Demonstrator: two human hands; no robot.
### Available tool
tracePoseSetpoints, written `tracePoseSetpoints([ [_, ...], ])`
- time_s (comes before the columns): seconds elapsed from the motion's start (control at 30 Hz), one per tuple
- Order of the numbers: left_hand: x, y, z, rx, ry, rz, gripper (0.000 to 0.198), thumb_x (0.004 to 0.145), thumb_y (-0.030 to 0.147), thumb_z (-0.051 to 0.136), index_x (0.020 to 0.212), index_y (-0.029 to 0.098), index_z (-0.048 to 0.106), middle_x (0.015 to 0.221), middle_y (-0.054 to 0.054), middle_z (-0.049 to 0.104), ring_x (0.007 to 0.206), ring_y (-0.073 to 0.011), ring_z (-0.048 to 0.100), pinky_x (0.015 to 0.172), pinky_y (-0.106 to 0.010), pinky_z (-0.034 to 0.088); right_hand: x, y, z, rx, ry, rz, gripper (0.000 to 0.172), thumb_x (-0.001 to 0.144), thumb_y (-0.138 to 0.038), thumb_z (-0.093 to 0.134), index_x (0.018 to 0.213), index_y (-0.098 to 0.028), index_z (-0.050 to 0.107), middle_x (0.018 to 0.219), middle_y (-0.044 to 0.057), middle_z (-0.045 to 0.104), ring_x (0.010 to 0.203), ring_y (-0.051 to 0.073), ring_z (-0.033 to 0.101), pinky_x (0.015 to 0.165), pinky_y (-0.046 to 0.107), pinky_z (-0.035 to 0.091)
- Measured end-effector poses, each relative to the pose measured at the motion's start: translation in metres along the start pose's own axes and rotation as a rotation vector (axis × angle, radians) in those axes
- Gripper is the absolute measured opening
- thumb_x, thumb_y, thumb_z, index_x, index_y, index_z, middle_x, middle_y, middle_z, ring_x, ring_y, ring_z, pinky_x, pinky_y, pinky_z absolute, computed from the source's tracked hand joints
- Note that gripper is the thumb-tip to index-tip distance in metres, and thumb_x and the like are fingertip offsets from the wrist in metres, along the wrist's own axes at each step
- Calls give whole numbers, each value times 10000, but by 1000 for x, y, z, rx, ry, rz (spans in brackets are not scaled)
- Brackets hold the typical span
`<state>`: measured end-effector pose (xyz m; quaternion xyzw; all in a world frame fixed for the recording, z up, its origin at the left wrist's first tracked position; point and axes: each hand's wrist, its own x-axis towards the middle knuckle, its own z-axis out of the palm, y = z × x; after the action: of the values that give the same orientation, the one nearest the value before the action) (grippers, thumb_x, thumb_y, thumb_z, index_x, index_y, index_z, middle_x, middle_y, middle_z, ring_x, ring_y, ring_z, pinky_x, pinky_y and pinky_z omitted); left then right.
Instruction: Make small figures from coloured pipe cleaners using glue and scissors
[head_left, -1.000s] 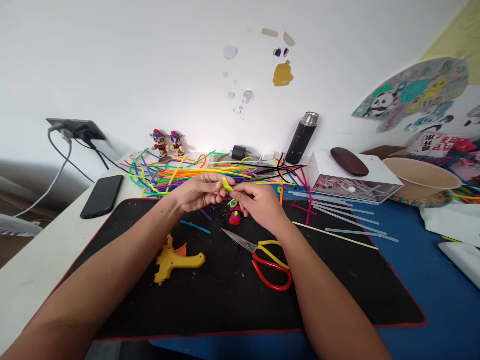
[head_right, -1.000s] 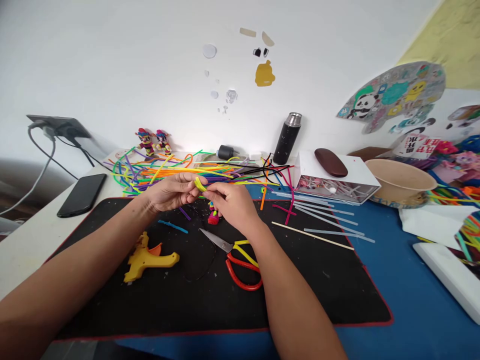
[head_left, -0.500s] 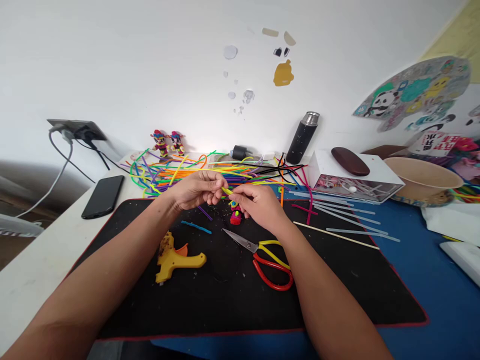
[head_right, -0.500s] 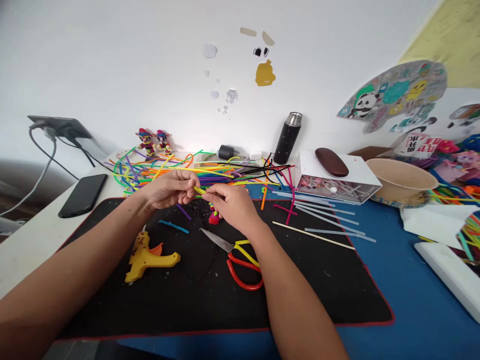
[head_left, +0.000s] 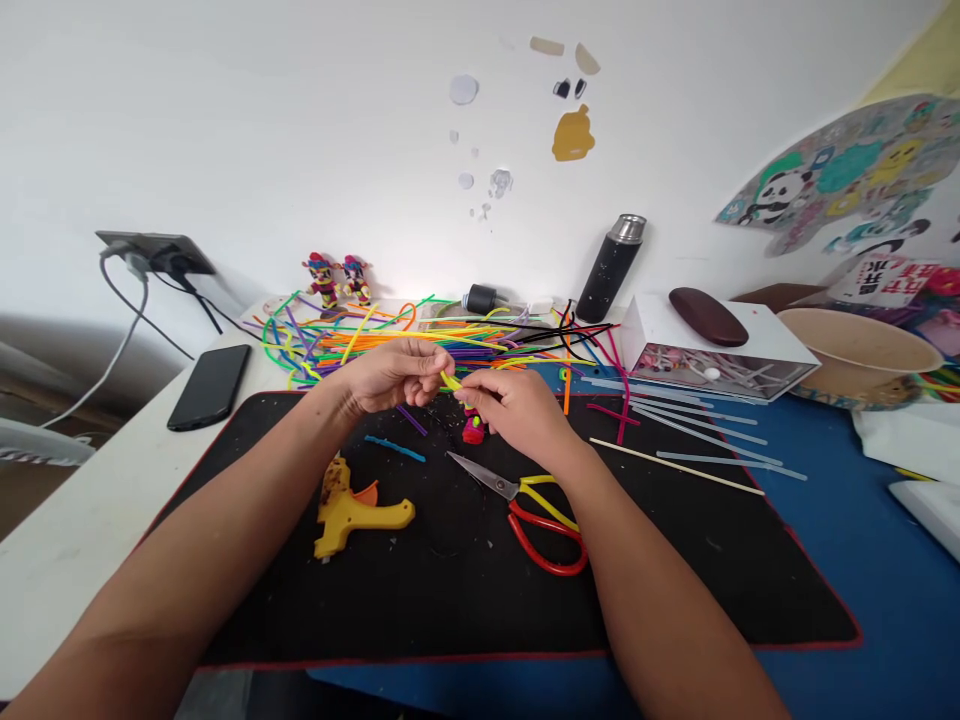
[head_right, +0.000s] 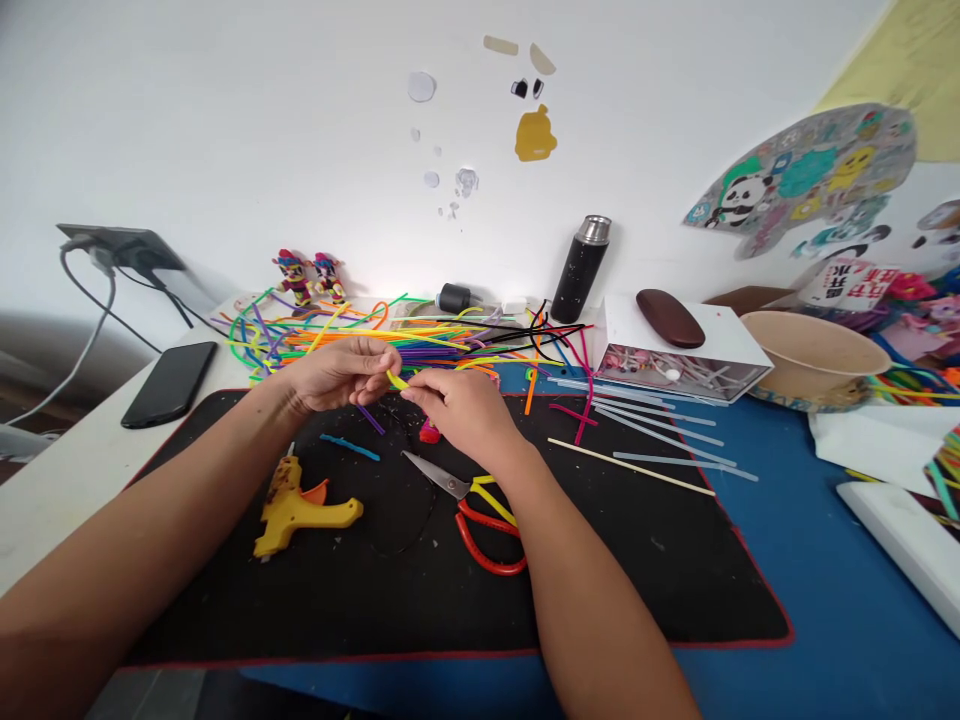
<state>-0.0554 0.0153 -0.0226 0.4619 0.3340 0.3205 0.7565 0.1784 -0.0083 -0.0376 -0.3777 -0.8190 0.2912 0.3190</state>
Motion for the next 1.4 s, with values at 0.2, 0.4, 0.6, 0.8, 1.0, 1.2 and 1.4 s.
tracePoseSetpoints([
  [0.2,3,-1,-2,-24,-3,47,349,724,225,959,1007,93,802,710,-47,754,551,-120,715,530,-156,601,2,1,-5,1,48,56,175,1016,-326,664,970,-247,814,622,-17,704,653,173,675,647,259,411],
  [0.4,4,-2,1,36,52,50,320,688,268,984,874,87,796,668,-46,749,521,-116,697,492,-151,584,1,-1,-5,-14,14,51,193,1032,-325,643,960,-241,801,639,-20,710,647,159,663,654,253,398],
  [0.6,6,-2,1,116,78,58,352,666,339,996,799,93,782,645,-53,741,516,-126,691,493,-173,585,1,0,-1,-99,22,38,180,1028,-334,660,1112,-232,782,768,1,765,648,152,644,632,263,360],
  [0.8,4,1,-2,200,55,-16,343,673,359,990,782,108,783,643,-58,739,495,-121,670,488,-178,572,1,1,1,-145,-12,-64,140,1028,-265,661,1006,-244,798,881,17,804,757,169,686,697,268,387],
  [1.0,1,4,-6,311,-15,-74,320,718,390,958,789,124,795,665,-58,742,524,-127,683,481,-169,541,0,-2,3,-265,-80,-100,174,1049,-269,635,999,-245,800,940,32,820,841,205,711,702,293,371],
  [1.2,2,2,-10,409,-62,-121,315,746,408,936,761,127,795,653,-65,740,506,-132,676,469,-171,536,-1,-4,6,-348,-157,-110,236,1076,-261,576,971,-236,786,940,42,813,823,209,698,671,308,332],
  [1.4,7,-4,-9,177,59,16,325,734,316,957,933,111,801,710,-57,761,543,-125,700,538,-183,599,1,4,2,-275,-12,-66,173,1057,-269,614,1069,-243,784,983,39,824,862,210,718,719,296,384],
])
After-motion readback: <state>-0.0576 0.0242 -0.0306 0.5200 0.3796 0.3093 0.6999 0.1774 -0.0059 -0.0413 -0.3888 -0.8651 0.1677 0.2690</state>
